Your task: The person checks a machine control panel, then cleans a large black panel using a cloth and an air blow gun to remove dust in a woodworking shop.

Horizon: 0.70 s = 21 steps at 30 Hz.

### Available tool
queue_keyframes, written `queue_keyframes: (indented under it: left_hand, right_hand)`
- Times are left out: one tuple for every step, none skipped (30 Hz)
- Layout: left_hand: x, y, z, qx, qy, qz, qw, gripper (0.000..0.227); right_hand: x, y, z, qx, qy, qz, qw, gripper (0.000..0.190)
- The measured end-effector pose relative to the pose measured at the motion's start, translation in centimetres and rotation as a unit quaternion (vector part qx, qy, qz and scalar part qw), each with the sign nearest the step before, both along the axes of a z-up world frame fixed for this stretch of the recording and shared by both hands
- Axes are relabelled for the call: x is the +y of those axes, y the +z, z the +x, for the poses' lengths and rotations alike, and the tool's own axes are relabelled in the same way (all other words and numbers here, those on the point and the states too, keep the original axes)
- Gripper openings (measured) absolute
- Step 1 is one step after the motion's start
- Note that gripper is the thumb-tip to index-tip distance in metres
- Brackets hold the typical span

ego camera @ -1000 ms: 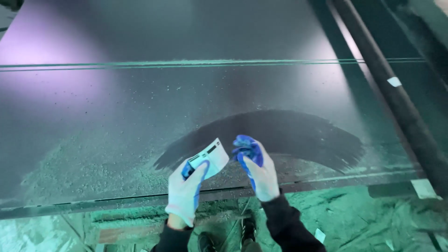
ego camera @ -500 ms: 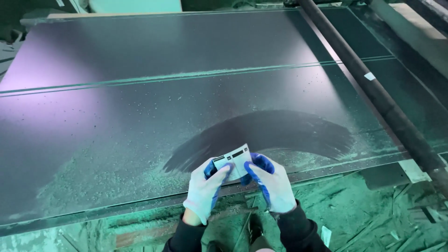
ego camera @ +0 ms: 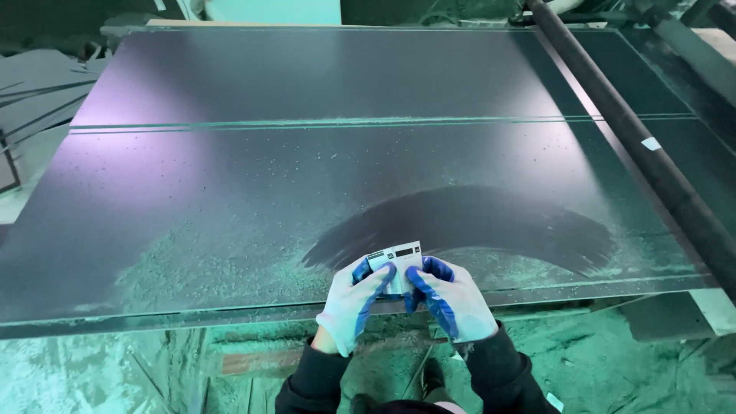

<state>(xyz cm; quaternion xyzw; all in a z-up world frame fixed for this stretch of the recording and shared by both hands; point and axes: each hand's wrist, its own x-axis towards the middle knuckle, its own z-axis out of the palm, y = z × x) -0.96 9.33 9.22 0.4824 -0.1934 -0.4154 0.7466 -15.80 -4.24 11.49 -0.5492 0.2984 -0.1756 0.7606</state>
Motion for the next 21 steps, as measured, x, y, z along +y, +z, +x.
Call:
queue_keyframes:
  left_hand:
    - [0.4, 0.6, 0.0, 0.019, -0.016, 0.018, 1.0, 0.043]
    - [0.5, -0.1, 0.0, 0.019, -0.014, 0.018, 1.0, 0.043]
    - [0.6, -0.7, 0.1, 0.054, -0.006, 0.01, 0.998, 0.038]
    - [0.7, -1.3, 0.1, 0.089, 0.002, 0.001, 0.996, 0.034]
    - [0.9, -1.6, 0.0, 0.088, 0.003, 0.002, 0.996, 0.034]
    - [1.1, -1.9, -0.1, 0.104, 0.0, -0.008, 0.995, 0.037]
    - [1.3, -2.2, -0.3, 0.121, -0.004, -0.017, 0.992, 0.041]
    - [1.6, -2.7, -0.2, 0.121, -0.003, -0.017, 0.993, 0.041]
    - [1.8, -3.3, -0.2, 0.08, -0.018, -0.037, 0.996, 0.04]
    - [2.1, -3.9, -0.2, 0.039, -0.034, -0.057, 0.997, 0.038]
    - [2.2, -4.0, -0.4, 0.039, -0.033, -0.057, 0.997, 0.038]
    - [2.4, -4.0, -0.6, 0.034, -0.024, -0.053, 0.998, 0.037]
    - [2.6, -4.0, -0.7, 0.029, -0.014, -0.047, 0.998, 0.036]
    - [2.8, -4.3, -0.6, 0.029, -0.012, -0.047, 0.998, 0.036]
    - [3.0, -4.5, -0.5, 0.017, -0.005, -0.042, 0.999, 0.036]
    - [3.1, -4.8, -0.4, 0.006, 0.001, -0.038, 0.999, 0.036]
    - [3.4, -4.7, -0.3, 0.005, 0.005, -0.038, 0.999, 0.036]
    - [3.8, -4.7, -0.2, -0.011, 0.007, -0.033, 0.999, 0.037]
    - [4.0, -4.6, -0.2, -0.026, 0.008, -0.029, 0.999, 0.038]
    - [4.2, -4.3, -0.2, -0.027, 0.011, -0.029, 0.999, 0.038]
    - [4.3, -4.0, -0.2, -0.037, 0.02, -0.018, 0.999, 0.035]
  right_hand:
    - [0.2, -0.2, 0.0, -0.008, 0.012, -0.002, 1.0, 0.035]
    - [0.3, -0.2, 0.1, -0.008, 0.014, -0.002, 1.0, 0.035]
    - [0.4, -0.3, 0.1, 0.004, 0.018, 0.004, 1.0, 0.036]
    - [0.4, -0.4, 0.2, 0.016, 0.022, 0.01, 1.0, 0.037]
    - [0.5, -0.5, 0.2, 0.015, 0.024, 0.01, 1.0, 0.037]
    - [0.5, -0.6, 0.2, 0.022, 0.023, 0.003, 0.999, 0.036]
    - [0.6, -0.6, 0.1, 0.028, 0.022, -0.005, 0.999, 0.034]
    - [0.7, -0.8, 0.2, 0.028, 0.023, -0.004, 0.999, 0.034]
    - [0.8, -1.0, 0.2, 0.032, 0.013, -0.01, 0.999, 0.029]
    - [1.0, -1.1, 0.2, 0.036, 0.003, -0.016, 0.999, 0.023]
    - [1.2, -0.9, 0.2, 0.036, 0.004, -0.016, 0.999, 0.023]
    - [1.5, -0.7, 0.1, 0.043, 0.008, -0.02, 0.999, 0.021]
    - [1.8, -0.5, 0.2, 0.049, 0.013, -0.023, 0.998, 0.018]
    - [2.1, -0.4, 0.4, 0.049, 0.016, -0.023, 0.998, 0.018]
    - [2.3, -0.3, 0.6, 0.062, 0.017, -0.022, 0.998, 0.021]
    - [2.5, -0.1, 0.8, 0.075, 0.019, -0.021, 0.997, 0.025]
    - [2.7, -0.1, 1.0, 0.074, 0.023, -0.022, 0.997, 0.025]
    - [2.9, -0.2, 1.1, 0.066, 0.024, -0.022, 0.997, 0.022]
    - [3.0, -0.2, 1.3, 0.057, 0.025, -0.022, 0.998, 0.02]
    - [3.2, -0.3, 1.4, 0.057, 0.028, -0.022, 0.998, 0.02]
    - [3.3, -0.4, 1.4, 0.047, 0.025, -0.016, 0.998, 0.021]
